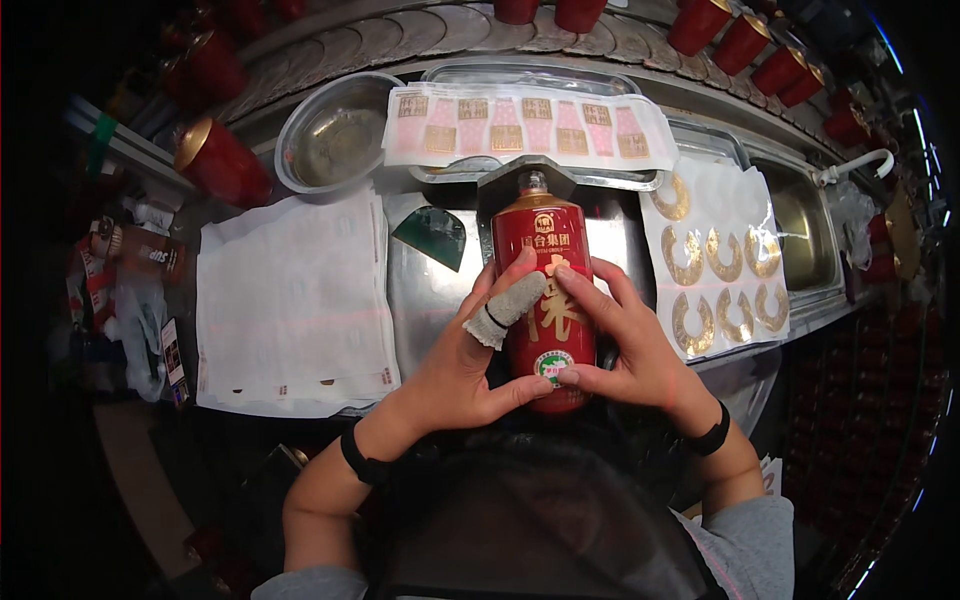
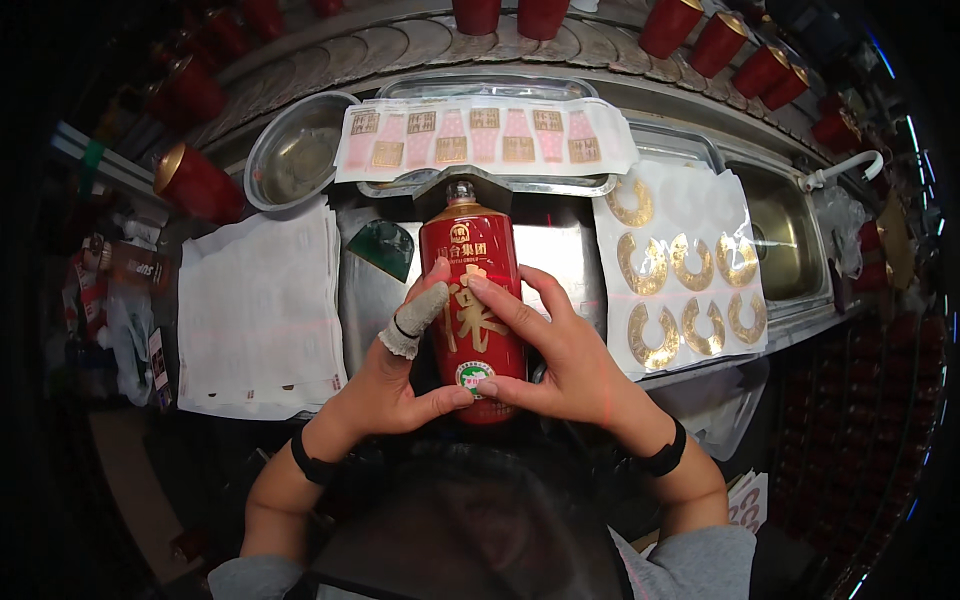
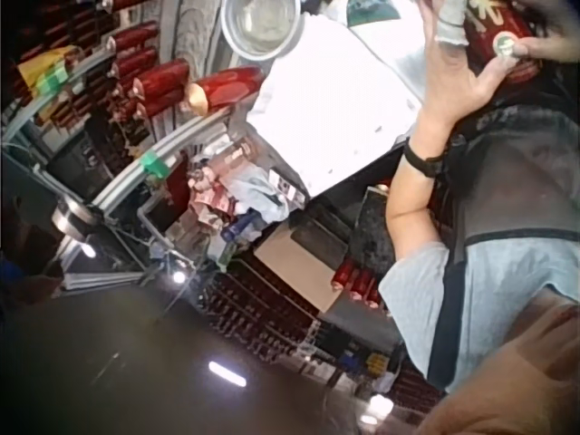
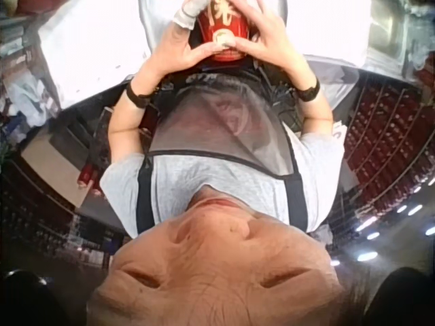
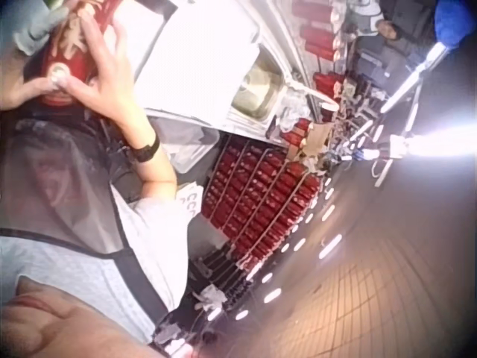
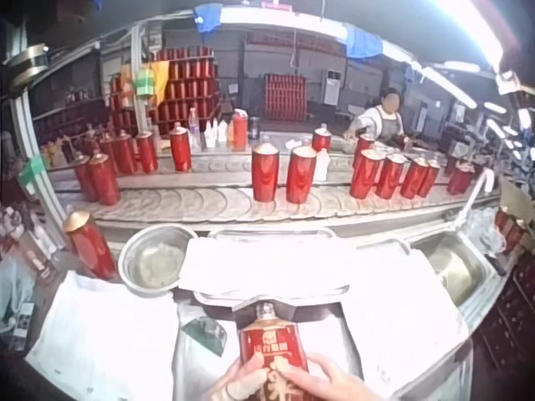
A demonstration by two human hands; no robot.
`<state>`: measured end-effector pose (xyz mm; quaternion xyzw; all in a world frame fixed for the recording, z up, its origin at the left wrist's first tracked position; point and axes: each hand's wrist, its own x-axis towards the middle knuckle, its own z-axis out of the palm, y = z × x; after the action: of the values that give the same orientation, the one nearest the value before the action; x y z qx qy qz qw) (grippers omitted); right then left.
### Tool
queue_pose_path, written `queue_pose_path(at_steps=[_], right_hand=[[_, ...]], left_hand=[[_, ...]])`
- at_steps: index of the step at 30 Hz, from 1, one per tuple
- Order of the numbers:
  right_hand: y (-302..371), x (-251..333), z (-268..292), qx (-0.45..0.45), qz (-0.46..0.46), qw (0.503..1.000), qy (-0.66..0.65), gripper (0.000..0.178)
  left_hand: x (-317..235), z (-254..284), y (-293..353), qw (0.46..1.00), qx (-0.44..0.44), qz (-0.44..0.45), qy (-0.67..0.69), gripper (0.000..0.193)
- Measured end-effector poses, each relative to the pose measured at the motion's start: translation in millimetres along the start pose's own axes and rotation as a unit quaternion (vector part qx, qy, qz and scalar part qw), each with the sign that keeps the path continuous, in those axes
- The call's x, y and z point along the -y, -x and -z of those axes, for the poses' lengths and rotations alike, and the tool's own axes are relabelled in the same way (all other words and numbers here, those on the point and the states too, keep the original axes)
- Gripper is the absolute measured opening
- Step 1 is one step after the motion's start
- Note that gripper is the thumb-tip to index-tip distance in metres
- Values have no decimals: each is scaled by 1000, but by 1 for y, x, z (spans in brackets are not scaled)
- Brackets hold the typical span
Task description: Applying stickers and labels manually onto large red and gold liquor containers and wiping them with a cloth.
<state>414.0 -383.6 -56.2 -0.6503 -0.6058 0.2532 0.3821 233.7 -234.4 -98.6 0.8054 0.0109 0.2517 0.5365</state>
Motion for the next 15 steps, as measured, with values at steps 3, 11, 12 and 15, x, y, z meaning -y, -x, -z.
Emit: queue_pose_path(at_steps=[3, 11, 12, 15], right_hand=[[0, -2, 0, -2, -2, 1000, -6, 84], [0, -5, 8, -1, -42, 994, -102, 74], [1, -6, 9, -1, -38, 994, -102, 74], [2, -5, 9, 11, -24, 997, -75, 76]], left_hand=[[3, -2, 0, 1000, -4, 0, 5, 87], [3, 5, -2, 996, -2, 2, 89, 89], [5, 5, 0, 994, -5, 1, 110, 88], [4, 8, -1, 995, 15, -3, 98, 87]])
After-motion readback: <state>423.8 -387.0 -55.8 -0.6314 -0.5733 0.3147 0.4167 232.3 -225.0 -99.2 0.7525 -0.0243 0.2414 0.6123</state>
